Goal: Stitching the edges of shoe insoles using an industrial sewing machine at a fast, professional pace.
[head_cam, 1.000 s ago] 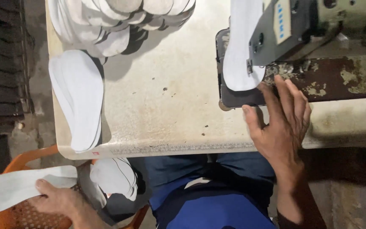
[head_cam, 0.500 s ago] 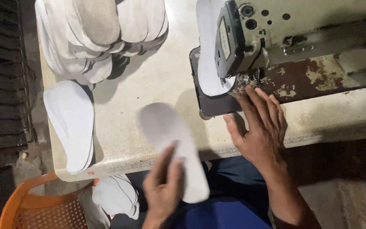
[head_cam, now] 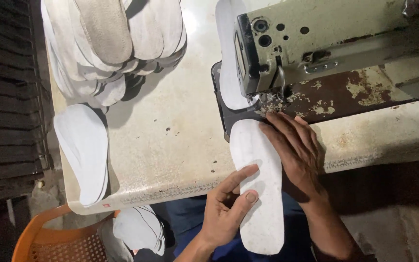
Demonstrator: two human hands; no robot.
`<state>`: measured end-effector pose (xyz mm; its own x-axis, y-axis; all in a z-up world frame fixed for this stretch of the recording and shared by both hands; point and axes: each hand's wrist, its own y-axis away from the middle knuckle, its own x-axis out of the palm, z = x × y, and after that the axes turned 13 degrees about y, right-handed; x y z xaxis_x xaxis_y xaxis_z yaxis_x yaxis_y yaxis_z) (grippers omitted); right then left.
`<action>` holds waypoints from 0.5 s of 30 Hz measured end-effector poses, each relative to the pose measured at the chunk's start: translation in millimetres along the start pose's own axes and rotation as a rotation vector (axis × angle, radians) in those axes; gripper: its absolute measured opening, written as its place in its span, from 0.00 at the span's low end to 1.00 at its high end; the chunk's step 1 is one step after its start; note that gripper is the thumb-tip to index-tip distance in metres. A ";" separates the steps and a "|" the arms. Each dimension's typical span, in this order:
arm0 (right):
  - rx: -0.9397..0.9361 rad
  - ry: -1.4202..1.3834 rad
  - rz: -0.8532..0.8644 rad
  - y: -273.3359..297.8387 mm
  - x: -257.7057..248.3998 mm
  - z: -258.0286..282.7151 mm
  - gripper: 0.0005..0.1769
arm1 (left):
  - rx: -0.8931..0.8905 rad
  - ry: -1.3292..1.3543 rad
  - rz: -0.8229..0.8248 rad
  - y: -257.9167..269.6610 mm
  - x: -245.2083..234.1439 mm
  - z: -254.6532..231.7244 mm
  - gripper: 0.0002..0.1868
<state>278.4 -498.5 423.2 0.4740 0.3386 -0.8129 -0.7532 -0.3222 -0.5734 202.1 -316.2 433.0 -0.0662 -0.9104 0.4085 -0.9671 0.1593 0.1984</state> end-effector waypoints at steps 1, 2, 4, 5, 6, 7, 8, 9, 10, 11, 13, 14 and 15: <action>0.005 -0.036 0.031 -0.6 -2.9 0.3 0.20 | -0.005 0.015 0.006 -1.6 2.0 -1.7 0.27; 0.008 -0.037 0.030 -0.3 -1.5 -0.2 0.20 | -0.007 0.012 0.007 -3.2 2.0 -0.6 0.27; 0.010 -0.019 -0.017 0.4 1.2 -0.9 0.19 | 0.027 0.019 -0.007 -6.3 1.8 1.7 0.24; 0.013 -0.019 -0.018 0.5 2.1 -1.9 0.19 | 0.026 0.018 -0.006 -8.4 2.0 1.2 0.24; 0.007 -0.037 -0.028 0.7 2.8 -2.9 0.19 | 0.015 0.025 -0.019 -10.5 2.2 0.6 0.26; 0.001 -0.055 -0.038 0.9 3.6 -3.9 0.20 | 0.004 0.032 -0.031 -12.5 2.4 0.0 0.27; 0.003 -0.055 -0.038 1.6 4.5 -4.2 0.20 | 0.002 0.031 -0.030 -14.1 3.5 -1.1 0.27; 0.009 -0.062 -0.044 2.4 5.4 -4.5 0.19 | 0.006 0.057 -0.033 -15.6 4.4 -2.3 0.26; 0.014 -0.070 -0.051 2.9 6.4 -4.9 0.17 | 0.012 0.084 -0.036 -17.4 5.4 -3.6 0.26; 0.015 -0.070 -0.052 2.2 5.3 -4.9 0.17 | 0.012 0.082 -0.035 -19.4 5.6 -3.9 0.26; 0.012 -0.074 -0.042 0.6 2.8 -4.7 0.19 | 0.025 0.049 -0.051 -23.4 5.7 -4.9 0.26; 0.013 -0.074 -0.043 1.3 3.5 -4.8 0.19 | 0.025 0.048 -0.050 -25.2 6.3 -5.2 0.26; 0.022 -0.083 -0.045 1.9 4.3 -4.8 0.20 | 0.004 0.075 -0.061 -27.1 6.8 -5.4 0.26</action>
<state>281.2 -501.9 418.1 0.4685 0.4246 -0.7747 -0.7425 -0.2860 -0.6058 229.2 -324.6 435.2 0.0110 -0.8870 0.4616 -0.9698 0.1030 0.2210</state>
